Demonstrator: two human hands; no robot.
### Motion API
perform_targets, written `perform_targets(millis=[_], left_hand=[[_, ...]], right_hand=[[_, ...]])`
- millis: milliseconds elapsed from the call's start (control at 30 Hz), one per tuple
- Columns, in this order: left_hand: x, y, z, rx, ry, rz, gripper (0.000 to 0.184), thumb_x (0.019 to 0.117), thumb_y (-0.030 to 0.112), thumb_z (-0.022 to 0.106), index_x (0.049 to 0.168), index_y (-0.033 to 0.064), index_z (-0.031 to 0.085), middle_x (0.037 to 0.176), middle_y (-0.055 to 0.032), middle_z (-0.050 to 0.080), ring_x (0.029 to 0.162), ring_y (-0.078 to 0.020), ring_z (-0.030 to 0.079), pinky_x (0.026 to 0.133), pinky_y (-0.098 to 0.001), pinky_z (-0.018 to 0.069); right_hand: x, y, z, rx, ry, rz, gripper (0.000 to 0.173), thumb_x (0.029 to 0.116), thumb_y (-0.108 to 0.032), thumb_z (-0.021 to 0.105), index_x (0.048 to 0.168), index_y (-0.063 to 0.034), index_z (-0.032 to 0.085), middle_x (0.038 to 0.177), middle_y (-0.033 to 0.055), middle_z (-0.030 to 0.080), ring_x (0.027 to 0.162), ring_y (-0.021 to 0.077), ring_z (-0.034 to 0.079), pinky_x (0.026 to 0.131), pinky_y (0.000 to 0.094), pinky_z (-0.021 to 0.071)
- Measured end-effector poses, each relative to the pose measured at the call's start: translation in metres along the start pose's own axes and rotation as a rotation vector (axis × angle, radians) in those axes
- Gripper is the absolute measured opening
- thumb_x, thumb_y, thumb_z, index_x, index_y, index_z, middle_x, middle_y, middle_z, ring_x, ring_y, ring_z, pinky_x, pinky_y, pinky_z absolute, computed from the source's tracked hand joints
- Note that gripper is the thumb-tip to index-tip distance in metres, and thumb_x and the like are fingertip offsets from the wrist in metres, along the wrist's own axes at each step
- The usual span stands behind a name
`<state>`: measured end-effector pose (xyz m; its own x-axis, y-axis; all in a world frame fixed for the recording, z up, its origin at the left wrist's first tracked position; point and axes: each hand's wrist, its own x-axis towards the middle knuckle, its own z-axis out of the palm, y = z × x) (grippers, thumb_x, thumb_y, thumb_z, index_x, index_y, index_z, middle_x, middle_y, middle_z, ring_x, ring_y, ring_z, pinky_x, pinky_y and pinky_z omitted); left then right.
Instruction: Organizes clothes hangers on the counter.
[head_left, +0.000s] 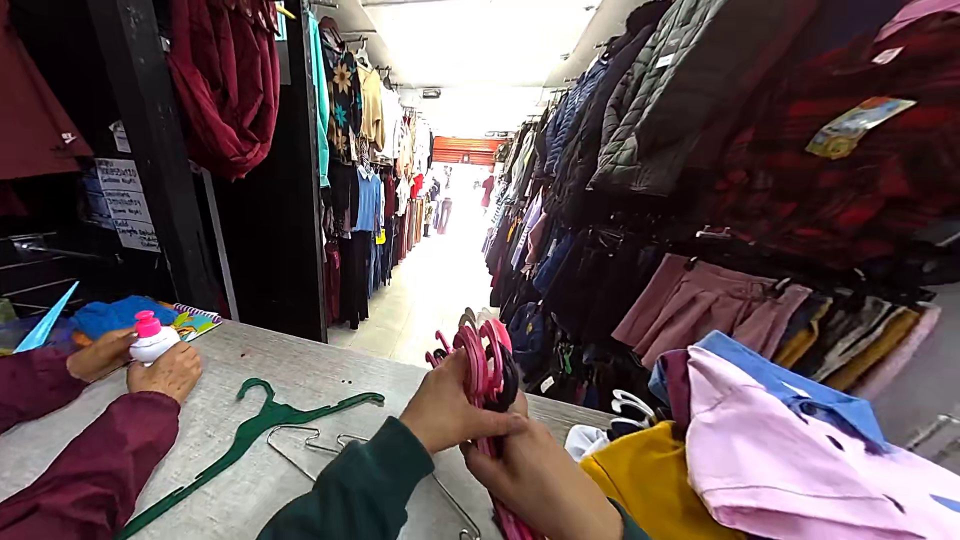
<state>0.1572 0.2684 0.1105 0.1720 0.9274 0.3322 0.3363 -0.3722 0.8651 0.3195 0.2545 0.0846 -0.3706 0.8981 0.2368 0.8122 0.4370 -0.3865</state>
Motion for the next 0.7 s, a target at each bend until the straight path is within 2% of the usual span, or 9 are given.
perform_targets(millis=[33, 67, 200, 300, 367, 500, 567, 633, 700], left_hand=[[0.007, -0.008, 0.007, -0.079, 0.011, 0.009, 0.088, 0.0648, 0.042, 0.093, 0.135, 0.0029, 0.057, 0.116, -0.0084, 0.071, 0.108, -0.0131, 0.068, 0.099, -0.0350, 0.0561], [0.013, -0.015, 0.015, -0.155, 0.024, 0.021, 0.085, 0.0660, 0.040, 0.093, 0.133, 0.0017, 0.059, 0.114, -0.0080, 0.072, 0.107, -0.0121, 0.069, 0.098, -0.0333, 0.0566], [0.025, -0.037, 0.040, -0.325, 0.016, 0.059, 0.068, 0.0732, 0.035, 0.090, 0.124, -0.0023, 0.065, 0.111, -0.0078, 0.074, 0.105, -0.0106, 0.071, 0.097, -0.0305, 0.0573], [0.025, -0.051, 0.048, -0.417, 0.010, 0.070, 0.055, 0.0763, 0.023, 0.089, 0.119, -0.0038, 0.068, 0.110, -0.0084, 0.076, 0.105, -0.0104, 0.072, 0.098, -0.0295, 0.0574], [0.022, -0.059, 0.049, -0.464, 0.017, 0.079, 0.049, 0.0770, 0.015, 0.088, 0.117, -0.0049, 0.069, 0.108, -0.0092, 0.076, 0.103, -0.0110, 0.072, 0.097, -0.0294, 0.0580], [0.020, -0.065, 0.046, -0.484, -0.006, 0.123, 0.039, 0.0776, 0.011, 0.087, 0.110, -0.0035, 0.072, 0.107, -0.0078, 0.076, 0.101, -0.0084, 0.071, 0.094, -0.0267, 0.0578], [0.021, -0.067, 0.043, -0.452, -0.076, 0.132, 0.047, 0.0764, 0.016, 0.089, 0.114, -0.0042, 0.071, 0.117, -0.0101, 0.072, 0.109, -0.0100, 0.069, 0.099, -0.0279, 0.0556], [0.020, -0.065, 0.039, -0.380, -0.130, 0.106, 0.060, 0.0746, 0.034, 0.089, 0.117, -0.0042, 0.069, 0.119, -0.0095, 0.071, 0.109, -0.0082, 0.068, 0.099, -0.0274, 0.0547], [0.018, -0.064, 0.037, -0.327, -0.125, 0.130, 0.068, 0.0840, 0.055, 0.076, 0.116, -0.0043, 0.070, 0.114, -0.0087, 0.073, 0.105, -0.0062, 0.069, 0.096, -0.0275, 0.0553]], right_hand=[[0.003, 0.004, -0.005, -0.028, -0.010, 0.014, 0.060, 0.0875, -0.059, 0.061, 0.122, -0.0108, 0.063, 0.104, 0.0102, 0.071, 0.087, 0.0256, 0.071, 0.073, 0.0518, 0.0578], [0.005, 0.007, -0.010, -0.041, -0.031, 0.027, 0.062, 0.0868, -0.060, 0.062, 0.124, -0.0102, 0.063, 0.102, 0.0099, 0.071, 0.087, 0.0260, 0.071, 0.074, 0.0520, 0.0578], [0.005, 0.019, -0.032, -0.024, -0.209, 0.084, 0.079, 0.0814, -0.066, 0.069, 0.131, -0.0077, 0.052, 0.097, 0.0085, 0.070, 0.088, 0.0262, 0.071, 0.079, 0.0529, 0.0575], [0.005, 0.025, -0.039, -0.059, -0.352, 0.143, 0.086, 0.0797, -0.065, 0.074, 0.135, -0.0057, 0.044, 0.100, 0.0130, 0.070, 0.094, 0.0320, 0.071, 0.082, 0.0563, 0.0566], [0.005, 0.028, -0.041, -0.084, -0.412, 0.157, 0.082, 0.0816, -0.060, 0.075, 0.135, -0.0042, 0.046, 0.102, 0.0161, 0.070, 0.096, 0.0355, 0.071, 0.082, 0.0588, 0.0562], [0.007, 0.049, -0.044, -0.052, -0.448, 0.040, 0.067, 0.0883, -0.058, 0.070, 0.126, -0.0046, 0.056, 0.095, 0.0131, 0.070, 0.086, 0.0309, 0.071, 0.077, 0.0549, 0.0571], [0.009, 0.057, -0.046, -0.020, -0.427, -0.011, 0.064, 0.0893, -0.059, 0.069, 0.123, -0.0057, 0.060, 0.098, 0.0127, 0.071, 0.087, 0.0296, 0.072, 0.078, 0.0538, 0.0583], [0.010, 0.061, -0.046, 0.023, -0.360, -0.037, 0.067, 0.0885, -0.058, 0.070, 0.128, -0.0057, 0.059, 0.112, 0.0148, 0.069, 0.101, 0.0305, 0.070, 0.087, 0.0537, 0.0572], [0.012, 0.062, -0.043, 0.080, -0.230, -0.086, 0.070, 0.0879, -0.058, 0.071, 0.136, -0.0092, 0.058, 0.124, 0.0116, 0.068, 0.111, 0.0264, 0.068, 0.094, 0.0509, 0.0560]])
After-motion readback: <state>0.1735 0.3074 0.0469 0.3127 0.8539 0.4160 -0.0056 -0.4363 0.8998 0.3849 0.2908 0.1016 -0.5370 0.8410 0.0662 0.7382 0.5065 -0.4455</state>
